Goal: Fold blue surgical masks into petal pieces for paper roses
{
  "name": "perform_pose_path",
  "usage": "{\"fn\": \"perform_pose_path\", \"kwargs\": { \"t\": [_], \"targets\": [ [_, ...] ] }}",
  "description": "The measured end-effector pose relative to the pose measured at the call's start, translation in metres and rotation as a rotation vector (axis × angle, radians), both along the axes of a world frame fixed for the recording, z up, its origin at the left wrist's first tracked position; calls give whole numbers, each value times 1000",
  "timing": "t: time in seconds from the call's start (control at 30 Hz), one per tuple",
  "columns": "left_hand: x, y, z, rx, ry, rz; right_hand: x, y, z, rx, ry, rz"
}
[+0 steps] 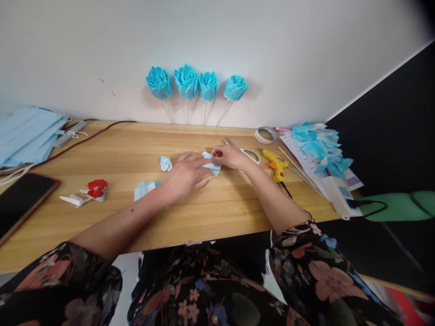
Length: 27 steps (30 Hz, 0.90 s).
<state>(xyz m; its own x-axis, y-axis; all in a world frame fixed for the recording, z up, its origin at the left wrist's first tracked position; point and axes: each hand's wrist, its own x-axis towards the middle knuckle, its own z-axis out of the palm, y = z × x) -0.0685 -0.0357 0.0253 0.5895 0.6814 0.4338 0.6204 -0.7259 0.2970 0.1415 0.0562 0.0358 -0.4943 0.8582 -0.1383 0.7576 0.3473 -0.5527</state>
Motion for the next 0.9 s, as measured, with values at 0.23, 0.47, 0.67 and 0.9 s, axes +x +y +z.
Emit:
{"fn": "perform_pose_path", "kwargs": {
  "t": [0.23,0.47,0.67,0.9],
  "targets": [
    [-17,19,11,-118,-582,263,6,-28,17,-83,380,46],
    [-30,30,15,-148,-824,329,7,-36,39,-315,520,127],
    [-43,42,17,-110,-915,364,-12,-3,0,-116,270,157],
    [-57,54,10,-109,-941,427,-30,-11,2,341,150,119]
  ]
}}
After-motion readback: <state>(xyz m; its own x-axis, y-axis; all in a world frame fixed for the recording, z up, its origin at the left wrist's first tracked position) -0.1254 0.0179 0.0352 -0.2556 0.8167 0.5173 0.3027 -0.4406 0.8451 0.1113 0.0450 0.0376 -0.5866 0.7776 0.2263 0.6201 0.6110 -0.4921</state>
